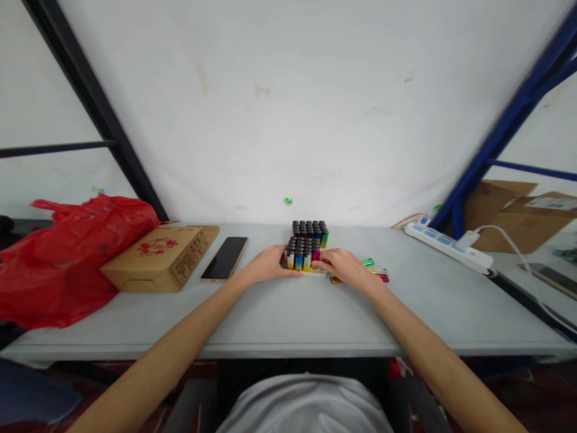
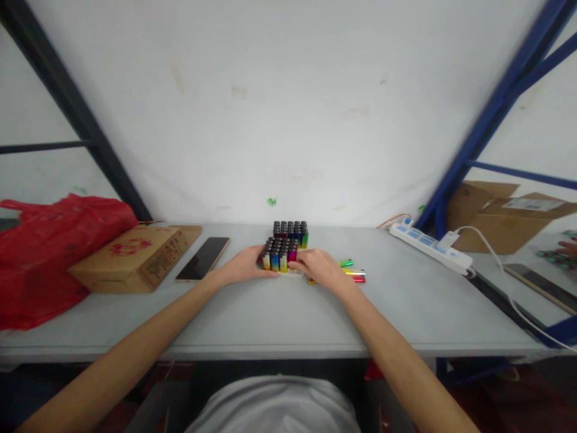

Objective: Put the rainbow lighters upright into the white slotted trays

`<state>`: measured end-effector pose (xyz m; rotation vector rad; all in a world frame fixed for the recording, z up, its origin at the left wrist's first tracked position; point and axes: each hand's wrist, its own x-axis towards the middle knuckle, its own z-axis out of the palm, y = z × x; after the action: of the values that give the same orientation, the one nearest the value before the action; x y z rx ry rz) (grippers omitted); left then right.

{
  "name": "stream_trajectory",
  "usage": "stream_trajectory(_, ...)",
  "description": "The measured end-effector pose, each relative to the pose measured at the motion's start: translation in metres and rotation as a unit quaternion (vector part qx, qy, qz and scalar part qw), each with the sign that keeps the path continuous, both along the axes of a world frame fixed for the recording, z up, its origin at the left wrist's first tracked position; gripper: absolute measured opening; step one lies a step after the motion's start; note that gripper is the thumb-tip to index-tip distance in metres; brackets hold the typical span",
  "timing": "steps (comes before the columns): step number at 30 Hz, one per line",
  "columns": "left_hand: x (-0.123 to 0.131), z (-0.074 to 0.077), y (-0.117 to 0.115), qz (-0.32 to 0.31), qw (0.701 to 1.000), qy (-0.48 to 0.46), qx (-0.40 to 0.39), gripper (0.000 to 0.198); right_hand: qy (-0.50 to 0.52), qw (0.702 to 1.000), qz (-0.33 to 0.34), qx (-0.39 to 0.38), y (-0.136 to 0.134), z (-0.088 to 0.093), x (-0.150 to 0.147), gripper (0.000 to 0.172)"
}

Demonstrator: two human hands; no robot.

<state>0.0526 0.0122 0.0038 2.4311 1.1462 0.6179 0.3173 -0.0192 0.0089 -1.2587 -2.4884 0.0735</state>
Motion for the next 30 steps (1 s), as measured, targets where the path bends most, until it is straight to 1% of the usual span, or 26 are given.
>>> stream_trajectory(2,0.001,0.002,-0.001,0.001,1.0,0.001,-0.007,0.064,0.022,1.0,0.018,-0.012,0.001,0.003,0.006,0.046)
stream_trajectory(3,0.001,0.003,-0.001,0.002,1.0,0.002,-0.011,0.064,0.039,0.999,0.015,-0.011,0.001,0.005,0.011,0.047)
stream_trajectory(6,0.001,0.003,-0.001,0.002,1.0,0.004,-0.016,0.069,0.075,0.997,-0.022,0.001,0.004,0.01,0.036,0.046)
stream_trajectory(8,0.0,0.001,0.0,0.001,1.0,0.003,-0.015,0.07,0.079,0.996,-0.049,-0.007,0.008,0.012,0.058,0.039)
stream_trajectory(12,-0.001,0.001,0.0,0.01,1.0,-0.012,-0.026,0.068,0.087,0.988,-0.107,-0.07,0.012,0.011,0.101,0.02)
stream_trajectory(14,-0.001,0.002,0.0,0.012,0.999,-0.013,-0.036,0.067,0.103,0.981,-0.124,-0.112,0.011,0.011,0.119,0.022)
stream_trajectory(17,-0.002,0.006,0.0,0.005,0.999,0.0,-0.04,0.066,0.127,0.97,-0.117,-0.17,0.009,0.01,0.134,0.029)
stream_trajectory(20,-0.004,0.009,0.002,-0.012,0.999,0.018,-0.048,0.065,0.12,0.969,-0.118,-0.181,0.01,0.009,0.136,0.027)
stream_trajectory(23,-0.007,0.01,0.005,-0.023,0.998,0.032,-0.054,0.063,0.108,0.973,-0.135,-0.15,0.014,0.005,0.127,0.018)
stream_trajectory(25,-0.009,0.009,0.007,-0.023,0.998,0.038,-0.053,0.062,0.12,0.973,-0.148,-0.128,0.015,0.003,0.119,0.018)
stream_trajectory(28,-0.01,0.007,0.008,-0.018,0.998,0.042,-0.05,0.063,0.186,0.968,-0.143,-0.093,0.017,0.002,0.106,0.024)
stream_trajectory(30,-0.01,0.006,0.007,-0.018,0.998,0.038,-0.05,0.064,0.263,0.953,-0.134,-0.063,0.018,0.003,0.095,0.032)
